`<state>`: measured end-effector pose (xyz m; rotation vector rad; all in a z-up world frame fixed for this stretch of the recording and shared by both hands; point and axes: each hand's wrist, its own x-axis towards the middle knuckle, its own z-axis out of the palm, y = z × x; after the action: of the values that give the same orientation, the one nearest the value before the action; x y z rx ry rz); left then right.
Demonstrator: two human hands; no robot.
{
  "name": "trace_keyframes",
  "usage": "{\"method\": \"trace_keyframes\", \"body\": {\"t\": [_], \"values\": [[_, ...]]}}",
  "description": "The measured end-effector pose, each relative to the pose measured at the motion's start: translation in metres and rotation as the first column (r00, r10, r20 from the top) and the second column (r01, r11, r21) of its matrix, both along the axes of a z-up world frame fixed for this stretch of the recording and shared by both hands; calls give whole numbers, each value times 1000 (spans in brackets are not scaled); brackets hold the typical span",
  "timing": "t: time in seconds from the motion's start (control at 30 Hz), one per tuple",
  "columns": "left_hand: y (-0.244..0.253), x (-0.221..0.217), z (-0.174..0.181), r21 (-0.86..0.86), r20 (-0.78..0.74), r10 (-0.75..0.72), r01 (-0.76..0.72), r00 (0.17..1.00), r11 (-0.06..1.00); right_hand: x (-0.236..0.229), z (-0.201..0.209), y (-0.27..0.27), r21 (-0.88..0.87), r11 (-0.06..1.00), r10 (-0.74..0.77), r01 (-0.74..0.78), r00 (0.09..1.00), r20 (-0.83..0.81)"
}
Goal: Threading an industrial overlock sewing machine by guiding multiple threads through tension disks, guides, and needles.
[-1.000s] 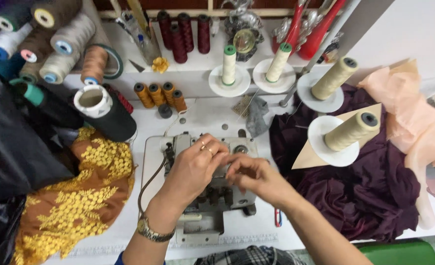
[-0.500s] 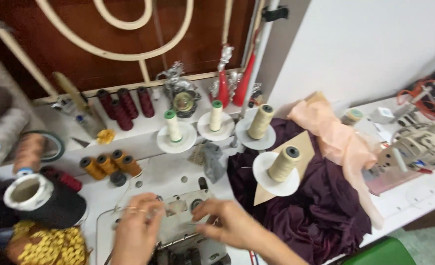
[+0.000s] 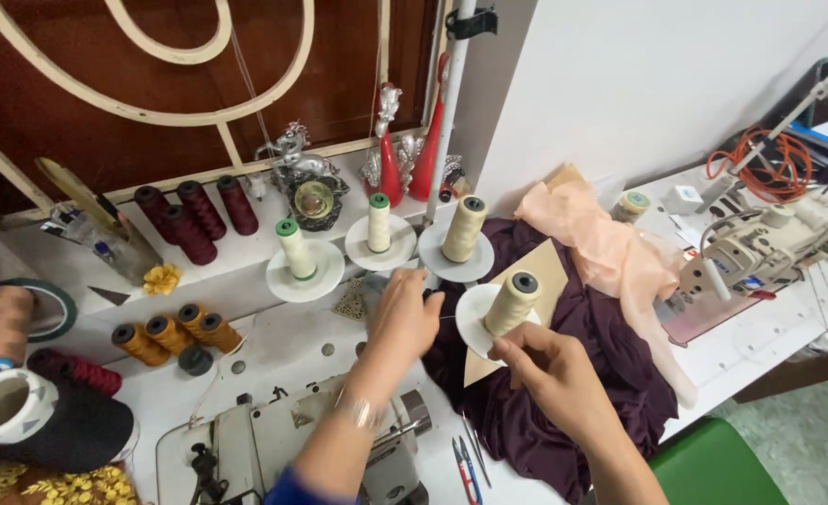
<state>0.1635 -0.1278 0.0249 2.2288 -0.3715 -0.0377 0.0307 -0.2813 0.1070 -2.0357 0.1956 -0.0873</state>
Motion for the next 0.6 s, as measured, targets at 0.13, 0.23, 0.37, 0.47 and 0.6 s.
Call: {"method": "trace_keyframes", "body": {"t": [0.13,0.23,0.37,0.47,0.6], "values": [[-28,51,-33,223,-412,69,27,909,974,-17,1,-10,20,998,-65,65,998,2],[-37,91,-115,4,-356,-12,14,934,1000,-31,-3,-19,20,993,-113,112,994,10],[-32,90,-83,-103,-550,-3,-64,835,993,-47,-10,-35,50,980,-193,195,981,-34],[-20,87,-33,-49,-500,96,-139,861,989,-53,-17,-48,93,949,-293,301,952,-93],[-11,85,32,-449,-427,131,-335,895,828,-47,-11,-54,118,949,-288,293,956,-60]]}}
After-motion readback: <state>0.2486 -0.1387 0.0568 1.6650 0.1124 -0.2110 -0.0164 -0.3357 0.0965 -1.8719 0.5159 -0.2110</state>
